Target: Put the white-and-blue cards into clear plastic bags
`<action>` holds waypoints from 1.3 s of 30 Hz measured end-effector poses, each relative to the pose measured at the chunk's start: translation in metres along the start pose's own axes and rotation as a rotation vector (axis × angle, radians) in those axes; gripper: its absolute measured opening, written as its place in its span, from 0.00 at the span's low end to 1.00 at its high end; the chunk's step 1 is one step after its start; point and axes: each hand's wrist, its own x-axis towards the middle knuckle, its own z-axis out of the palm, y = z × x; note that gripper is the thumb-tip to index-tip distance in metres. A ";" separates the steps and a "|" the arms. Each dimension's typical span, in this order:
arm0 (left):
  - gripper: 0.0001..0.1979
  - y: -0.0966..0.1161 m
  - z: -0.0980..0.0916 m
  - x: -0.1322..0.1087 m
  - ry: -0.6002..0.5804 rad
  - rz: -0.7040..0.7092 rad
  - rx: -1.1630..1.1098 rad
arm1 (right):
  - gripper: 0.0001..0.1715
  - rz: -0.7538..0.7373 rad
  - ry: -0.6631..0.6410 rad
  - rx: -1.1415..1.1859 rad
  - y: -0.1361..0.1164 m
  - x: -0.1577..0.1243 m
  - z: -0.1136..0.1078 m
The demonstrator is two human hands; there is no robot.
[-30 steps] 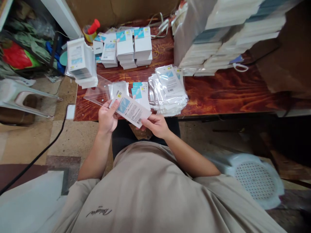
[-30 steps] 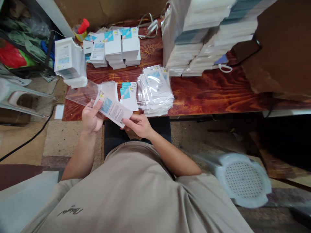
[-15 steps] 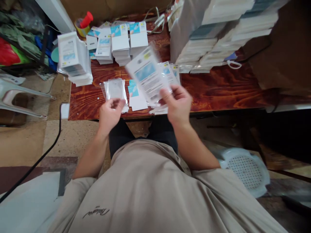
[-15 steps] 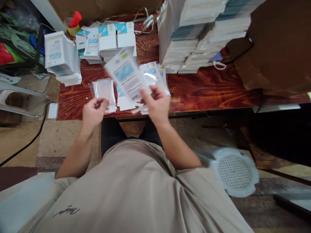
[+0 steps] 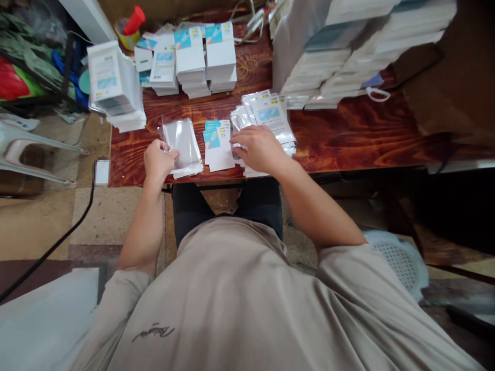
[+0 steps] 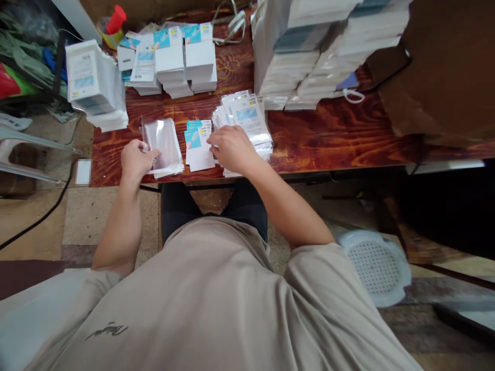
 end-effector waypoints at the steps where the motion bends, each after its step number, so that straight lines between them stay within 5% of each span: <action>1: 0.12 0.000 -0.002 -0.001 0.010 0.018 -0.046 | 0.16 -0.002 -0.041 -0.013 0.004 0.007 -0.003; 9: 0.06 0.004 0.005 -0.012 -0.094 -0.127 -0.838 | 0.18 -0.276 -0.441 -0.278 -0.026 0.027 0.007; 14: 0.13 0.012 0.008 -0.016 -0.102 -0.219 -1.052 | 0.16 -0.297 -0.456 -0.362 -0.035 0.018 0.003; 16: 0.14 0.014 0.008 -0.017 -0.070 -0.229 -1.109 | 0.17 -0.196 -0.330 -0.312 -0.031 0.011 -0.006; 21: 0.15 0.017 0.007 -0.019 -0.026 -0.240 -1.211 | 0.22 0.272 0.351 0.381 -0.033 -0.019 -0.016; 26: 0.17 0.031 0.008 -0.032 -0.035 -0.245 -1.284 | 0.26 0.519 0.218 1.179 -0.055 -0.040 0.014; 33: 0.23 0.038 0.015 -0.064 -0.047 -0.228 -1.272 | 0.30 0.592 0.495 1.468 -0.088 -0.038 0.050; 39: 0.21 0.031 -0.005 -0.072 -0.056 -0.185 -1.178 | 0.28 0.463 0.200 1.551 -0.092 -0.048 0.053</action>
